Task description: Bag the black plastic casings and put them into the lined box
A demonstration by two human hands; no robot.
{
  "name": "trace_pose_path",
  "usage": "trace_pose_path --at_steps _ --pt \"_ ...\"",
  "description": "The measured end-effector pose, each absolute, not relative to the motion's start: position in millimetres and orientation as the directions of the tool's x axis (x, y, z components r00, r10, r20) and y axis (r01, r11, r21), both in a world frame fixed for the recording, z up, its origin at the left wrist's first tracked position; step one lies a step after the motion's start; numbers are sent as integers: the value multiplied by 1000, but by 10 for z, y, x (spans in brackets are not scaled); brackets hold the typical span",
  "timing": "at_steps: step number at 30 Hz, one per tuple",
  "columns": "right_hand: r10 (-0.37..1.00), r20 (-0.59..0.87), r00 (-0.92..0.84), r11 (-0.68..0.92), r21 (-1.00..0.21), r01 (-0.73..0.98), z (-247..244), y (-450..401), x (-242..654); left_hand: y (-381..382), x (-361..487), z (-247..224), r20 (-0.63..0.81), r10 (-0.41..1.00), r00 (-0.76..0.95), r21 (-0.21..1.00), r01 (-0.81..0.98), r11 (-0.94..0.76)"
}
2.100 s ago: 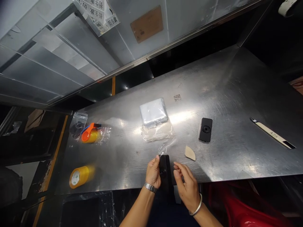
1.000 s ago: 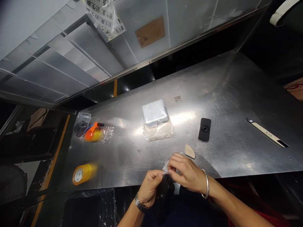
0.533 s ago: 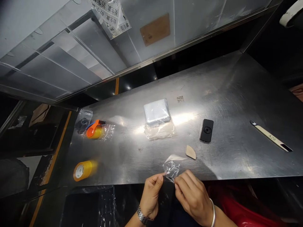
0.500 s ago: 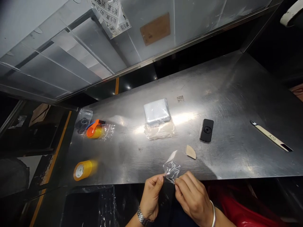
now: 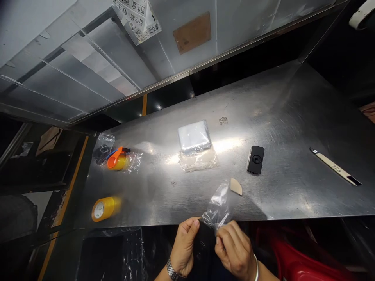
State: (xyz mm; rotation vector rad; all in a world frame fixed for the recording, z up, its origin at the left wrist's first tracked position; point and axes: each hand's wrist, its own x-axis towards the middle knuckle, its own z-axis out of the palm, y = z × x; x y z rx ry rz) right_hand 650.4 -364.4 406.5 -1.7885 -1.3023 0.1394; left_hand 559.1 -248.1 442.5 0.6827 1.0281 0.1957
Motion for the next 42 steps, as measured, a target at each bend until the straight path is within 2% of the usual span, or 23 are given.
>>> trace_pose_path --at_steps 2,4,10,16,21,28,34,42 --pt "820 380 429 -40 -710 703 4052 -3662 6473 -2471 5573 4410 -719 468 514 618 166 768" --pt "797 349 493 -72 -755 652 4050 -3656 6481 -2460 5558 4401 -723 468 507 621 181 763" --pt "793 172 585 -141 -882 450 4145 -3516 6683 -2417 5533 4417 -718 464 519 637 221 738" --pt "849 99 519 -122 -919 376 4224 -3427 6800 -2350 5573 4414 -714 347 609 578 233 782" --pt "894 72 441 -99 -931 352 4222 -3425 6835 -2358 5565 4380 -710 366 601 585 216 782" --pt "927 120 355 -40 -909 414 4246 -3422 6869 -2369 5535 4406 -695 449 562 639 196 744" --pt "945 161 285 -8 -860 511 4259 -3412 6886 -2380 5520 4442 -641 484 595 682 153 715" --pt "931 217 292 -13 -781 624 4186 -3495 6770 -2470 5437 4413 -646 552 527 730 215 649"
